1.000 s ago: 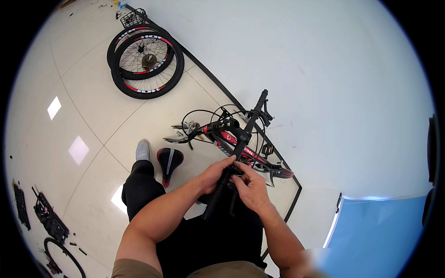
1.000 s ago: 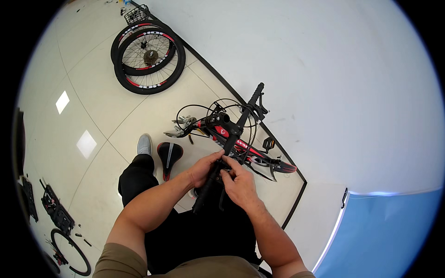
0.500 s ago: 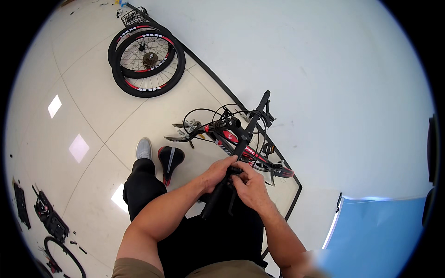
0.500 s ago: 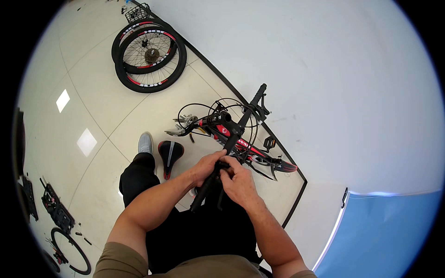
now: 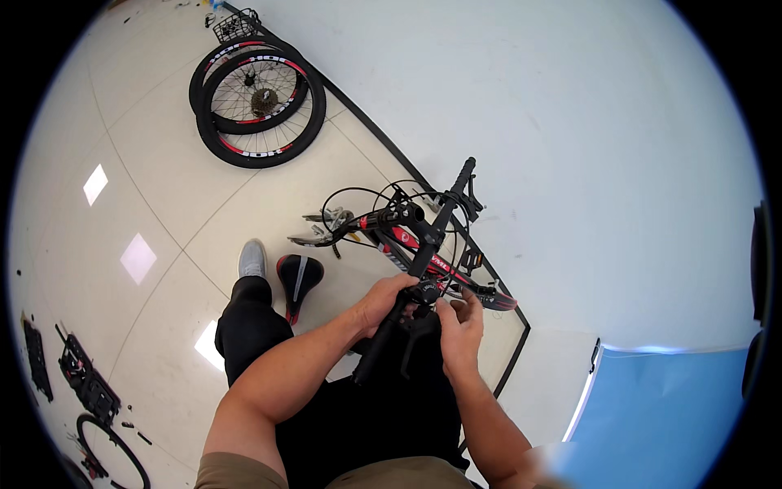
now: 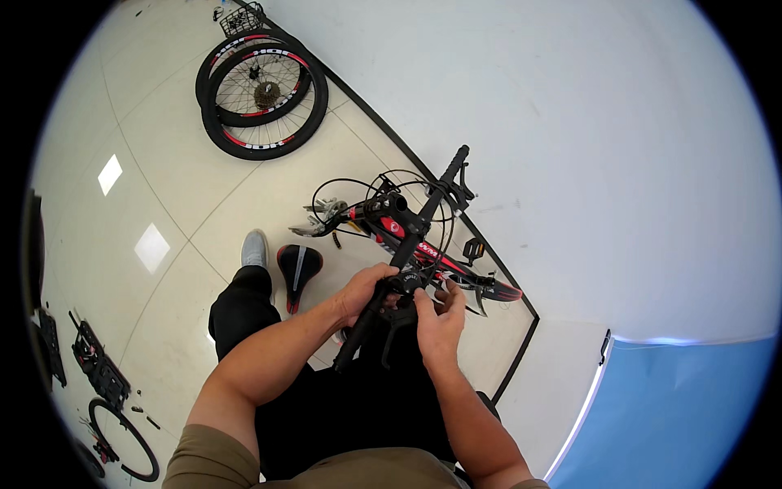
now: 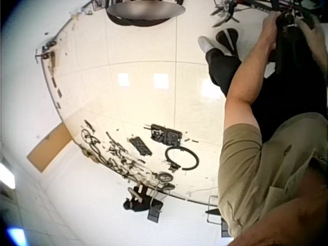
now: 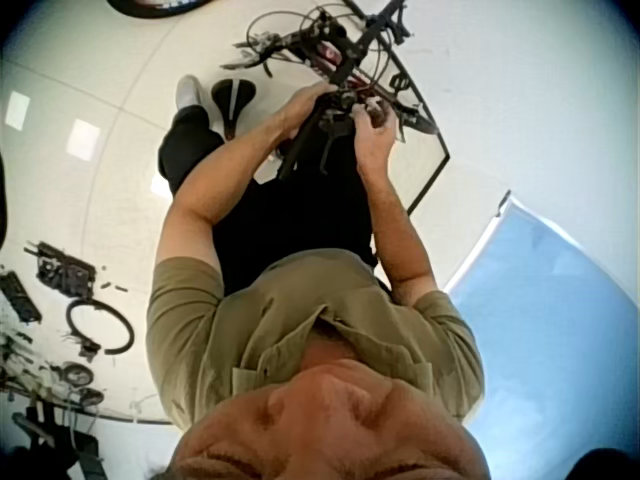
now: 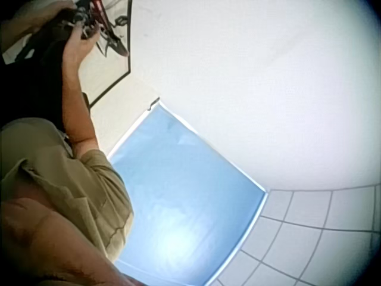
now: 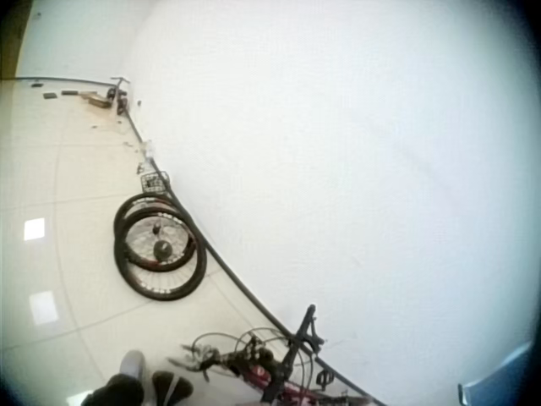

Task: The person adjusts the bicycle handlebar grip and brake lever assembly. They rotate and reposition the grip on the handlebar, then repeatedly press the brake lever and manipulate the shifter mechanism to test function.

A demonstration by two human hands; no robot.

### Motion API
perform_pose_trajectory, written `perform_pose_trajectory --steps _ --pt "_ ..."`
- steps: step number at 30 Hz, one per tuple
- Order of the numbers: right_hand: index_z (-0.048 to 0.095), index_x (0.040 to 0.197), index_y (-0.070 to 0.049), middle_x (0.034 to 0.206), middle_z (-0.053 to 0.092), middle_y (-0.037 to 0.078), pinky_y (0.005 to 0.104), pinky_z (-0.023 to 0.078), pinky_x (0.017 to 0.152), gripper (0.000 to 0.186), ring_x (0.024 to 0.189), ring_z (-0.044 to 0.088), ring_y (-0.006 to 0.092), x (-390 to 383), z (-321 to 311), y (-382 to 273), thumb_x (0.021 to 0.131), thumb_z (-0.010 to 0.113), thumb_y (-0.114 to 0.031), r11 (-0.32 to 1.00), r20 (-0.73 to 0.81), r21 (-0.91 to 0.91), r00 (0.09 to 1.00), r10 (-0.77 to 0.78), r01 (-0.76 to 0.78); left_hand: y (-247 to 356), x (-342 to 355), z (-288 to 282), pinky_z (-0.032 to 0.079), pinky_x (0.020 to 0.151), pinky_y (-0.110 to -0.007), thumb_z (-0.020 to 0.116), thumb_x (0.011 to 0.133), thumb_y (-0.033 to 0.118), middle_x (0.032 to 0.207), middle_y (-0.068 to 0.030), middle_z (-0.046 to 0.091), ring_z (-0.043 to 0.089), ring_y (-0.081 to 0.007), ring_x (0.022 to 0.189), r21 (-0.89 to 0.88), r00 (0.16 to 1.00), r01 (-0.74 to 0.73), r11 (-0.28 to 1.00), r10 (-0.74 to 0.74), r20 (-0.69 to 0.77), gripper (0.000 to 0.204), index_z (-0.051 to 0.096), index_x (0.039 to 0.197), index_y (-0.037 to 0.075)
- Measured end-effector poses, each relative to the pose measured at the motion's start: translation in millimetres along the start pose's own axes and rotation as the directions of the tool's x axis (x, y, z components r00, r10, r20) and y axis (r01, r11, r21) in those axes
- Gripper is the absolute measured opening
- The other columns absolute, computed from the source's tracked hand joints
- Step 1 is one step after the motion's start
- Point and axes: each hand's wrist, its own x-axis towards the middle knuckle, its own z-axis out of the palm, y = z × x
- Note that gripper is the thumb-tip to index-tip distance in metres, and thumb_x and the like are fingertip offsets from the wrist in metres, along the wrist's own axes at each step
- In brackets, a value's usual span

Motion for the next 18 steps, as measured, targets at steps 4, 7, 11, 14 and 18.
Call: perform_pose_trajectory --steps 4,7,11,14,18 --pt "0.056 0.129 0.002 0.100 0.069 0.007 0.0289 0.054 0.075 0.049 0.083 0.066 0.0142 2 11 -33 0.096 0.076 -0.027 0.885 0.250 0.235 0.904 0.346 -0.403 -1 -1 -1 0.041 0.057 -0.026 0.052 0.100 0.048 0.069 0.0029 0.059 0.053 -0.0104 0.061 -0.006 0.999 -0.021 1.000 0.020 -0.025 0.038 0.066 0.086 0.014" --pt "0.056 0.125 0.002 0.101 0.069 0.008 0.0299 0.055 0.076 0.053 0.082 0.066 0.0147 7 24 -38 0.093 0.080 -0.033 0.913 0.262 0.160 0.908 0.327 -0.375 -1 -1 -1 0.041 0.056 -0.027 0.054 0.098 0.046 0.068 0.0014 0.059 0.054 -0.0115 0.061 -0.027 1.000 -0.012 1.000 0.012 -0.027 0.036 0.066 0.085 0.014" --pt "0.055 0.121 0.003 0.099 0.068 0.008 0.0310 0.056 0.074 0.056 0.081 0.066 0.0146 6 37 -34 0.088 0.084 -0.031 0.936 0.179 0.106 0.932 0.314 -0.336 6 -2 1 0.043 0.056 -0.030 0.057 0.095 0.041 0.069 -0.0025 0.060 0.055 -0.0145 0.061 -0.032 0.999 0.006 0.999 -0.007 -0.037 0.032 0.065 0.085 0.011" --pt "0.054 0.121 0.004 0.098 0.067 0.008 0.0309 0.056 0.073 0.053 0.079 0.065 0.0148 7 43 -36 0.087 0.083 -0.024 0.940 0.155 0.101 0.938 0.310 -0.327 14 0 0 0.044 0.055 -0.030 0.059 0.093 0.035 0.071 -0.0032 0.060 0.056 -0.0148 0.061 -0.012 0.998 0.023 1.000 -0.024 -0.063 0.027 0.066 0.084 0.010" --pt "0.054 0.122 0.006 0.097 0.067 0.009 0.0308 0.056 0.072 0.053 0.078 0.066 0.0154 10 41 -23 0.085 0.081 -0.020 0.970 0.148 0.053 0.963 0.227 -0.237 21 -1 3 0.047 0.055 -0.030 0.061 0.092 0.026 0.074 -0.0051 0.061 0.059 -0.0146 0.062 0.062 0.996 0.029 0.998 -0.024 -0.082 0.021 0.065 0.090 0.006"
